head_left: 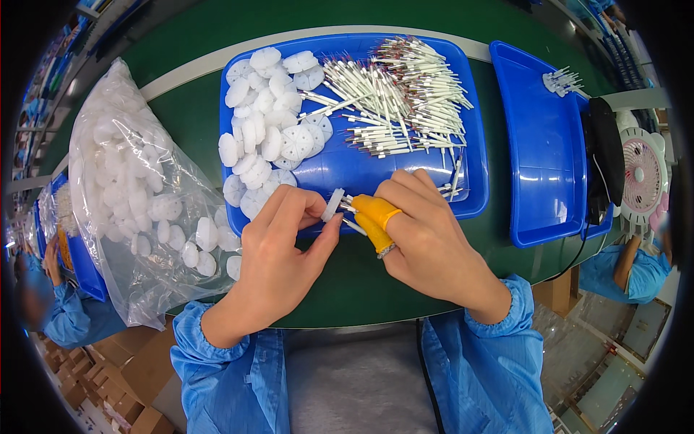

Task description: The person assembles electronic components by inserting wire pins into circular plastic bases by hand and placing the completed parts onto a tray.

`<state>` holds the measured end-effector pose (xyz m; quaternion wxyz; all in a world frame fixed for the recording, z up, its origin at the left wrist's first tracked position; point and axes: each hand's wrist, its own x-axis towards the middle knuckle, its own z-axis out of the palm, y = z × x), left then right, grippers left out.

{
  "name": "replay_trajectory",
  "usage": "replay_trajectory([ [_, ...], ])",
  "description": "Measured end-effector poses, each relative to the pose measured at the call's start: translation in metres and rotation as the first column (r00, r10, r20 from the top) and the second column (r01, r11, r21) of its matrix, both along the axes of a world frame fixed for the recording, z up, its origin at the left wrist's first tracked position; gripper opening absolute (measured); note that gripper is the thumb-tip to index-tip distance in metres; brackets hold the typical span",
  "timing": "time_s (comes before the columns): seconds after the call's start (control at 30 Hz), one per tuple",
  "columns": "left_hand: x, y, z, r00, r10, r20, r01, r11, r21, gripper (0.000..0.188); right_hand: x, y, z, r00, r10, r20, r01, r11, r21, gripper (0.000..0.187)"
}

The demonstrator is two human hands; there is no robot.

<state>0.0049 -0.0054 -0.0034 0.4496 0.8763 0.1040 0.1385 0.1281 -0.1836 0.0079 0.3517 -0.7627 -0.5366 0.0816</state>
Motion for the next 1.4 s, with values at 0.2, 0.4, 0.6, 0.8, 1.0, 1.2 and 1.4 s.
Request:
replay_trajectory([
  [0.2,0.002,-0.002,0.001,0.998,0.009,0.066,-0.011,0.999,0.044,0.021,-0.009,0.002,-0.007,1.000,-0.006,-0.006,0.006,0.998,0.056,0.025],
  [0.4,-0.001,0.000,0.005,0.997,-0.010,0.075,0.002,0.995,0.103,0.022,-0.016,0.002,-0.010,0.995,-0.026,-0.094,0.041,0.985,0.165,0.030],
  [0.6,-0.003,-0.002,0.007,0.996,-0.049,0.077,0.039,0.991,0.125,0.025,-0.019,0.007,-0.014,0.995,-0.084,-0.058,0.096,0.957,0.272,0.045],
  [0.8,-0.003,-0.002,0.002,0.999,-0.025,0.034,0.022,0.997,0.080,0.025,-0.017,0.013,-0.008,0.986,-0.084,-0.143,0.107,0.980,0.166,0.032],
  [1.0,0.004,0.010,0.001,0.989,0.122,0.081,-0.126,0.991,0.045,0.019,0.024,0.005,-0.017,0.945,-0.271,0.184,0.272,0.962,0.023,0.031],
  [1.2,0.007,0.012,0.006,0.993,0.115,0.030,-0.115,0.993,-0.025,0.015,0.024,0.002,-0.015,0.909,-0.291,0.299,0.350,0.922,-0.167,0.020],
  [1.4,0.005,0.008,0.011,0.988,0.109,-0.109,-0.135,0.954,-0.269,0.014,0.003,0.003,0.006,0.971,-0.091,-0.222,0.107,0.993,0.058,0.043],
])
